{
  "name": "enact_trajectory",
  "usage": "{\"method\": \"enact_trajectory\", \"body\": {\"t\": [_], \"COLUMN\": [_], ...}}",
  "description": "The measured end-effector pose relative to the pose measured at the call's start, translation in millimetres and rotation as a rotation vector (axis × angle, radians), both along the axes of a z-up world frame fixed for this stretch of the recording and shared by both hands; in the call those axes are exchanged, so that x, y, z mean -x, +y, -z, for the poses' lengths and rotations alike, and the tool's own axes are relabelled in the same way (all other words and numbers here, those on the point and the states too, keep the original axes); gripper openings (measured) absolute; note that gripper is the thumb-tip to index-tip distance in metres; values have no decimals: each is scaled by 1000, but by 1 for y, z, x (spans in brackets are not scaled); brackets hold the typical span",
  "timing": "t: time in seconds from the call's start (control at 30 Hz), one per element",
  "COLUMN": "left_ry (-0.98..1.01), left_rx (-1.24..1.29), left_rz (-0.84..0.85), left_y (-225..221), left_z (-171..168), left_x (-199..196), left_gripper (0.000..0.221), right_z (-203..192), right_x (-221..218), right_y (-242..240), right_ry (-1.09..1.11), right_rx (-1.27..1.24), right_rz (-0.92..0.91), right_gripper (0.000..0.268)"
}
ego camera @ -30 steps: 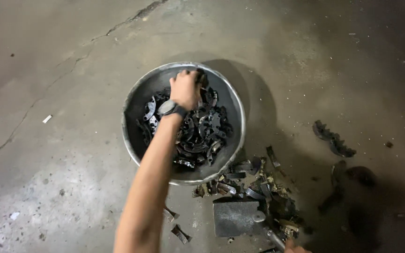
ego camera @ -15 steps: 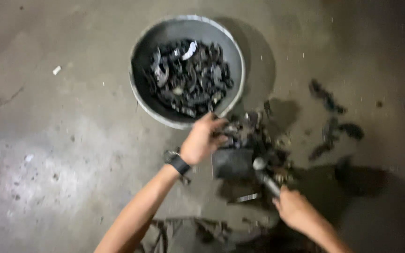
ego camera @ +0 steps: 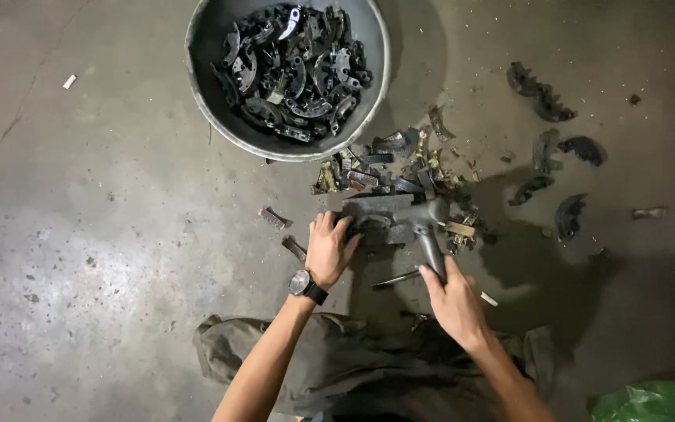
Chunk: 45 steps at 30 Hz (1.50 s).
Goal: The person sits on the floor and uses a hammer to strike brake shoes placed on a metal block, separating the brake lining from the metal backing. The separated linings are collected in a metal bucket nearby.
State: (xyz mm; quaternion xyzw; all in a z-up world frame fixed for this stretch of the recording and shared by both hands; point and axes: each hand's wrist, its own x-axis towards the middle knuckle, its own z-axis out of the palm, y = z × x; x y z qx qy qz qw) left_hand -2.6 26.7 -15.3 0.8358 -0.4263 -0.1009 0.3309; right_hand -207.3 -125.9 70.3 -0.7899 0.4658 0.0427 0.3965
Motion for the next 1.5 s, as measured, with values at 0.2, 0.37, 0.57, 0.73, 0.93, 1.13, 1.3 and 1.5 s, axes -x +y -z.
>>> {"method": "enact_trajectory", "body": {"t": [0.2, 0.37, 0.57, 0.73, 0.93, 1.13, 1.3, 1.5], "left_ry": [37, 7, 19, 53, 60, 75, 86, 100], "left_rx": [-60, 84, 101, 122, 173, 151, 231, 167], "left_rz": [-6, -41, -54, -72, -36, -80, -102, -108], "left_y": [-8, -12, -12, -13, -10, -12, -16, -10], "left_z": [9, 18, 21, 18, 17, 15, 6, 14], "left_x": [1, 7, 7, 7, 11, 13, 15, 15], "left_gripper": [22, 24, 25, 24, 24, 27, 22, 26], "right_z": [-16, 5, -83, 10, -48, -32, 22, -86], "right_x": [-5, -12, -32, 5, -26, -4, -2, -13], "right_y": [10, 1, 3, 8, -7, 11, -2, 0], "right_ry": [-154, -59, -187, -736, -8, -784, 7, -533], "right_rx": [186, 98, 100, 542, 5, 446, 89, 258], "right_rz": [-124, -181, -177, -215, -232, -90, -294, -132], "right_gripper": [35, 31, 28, 24, 25, 23, 28, 29]}}
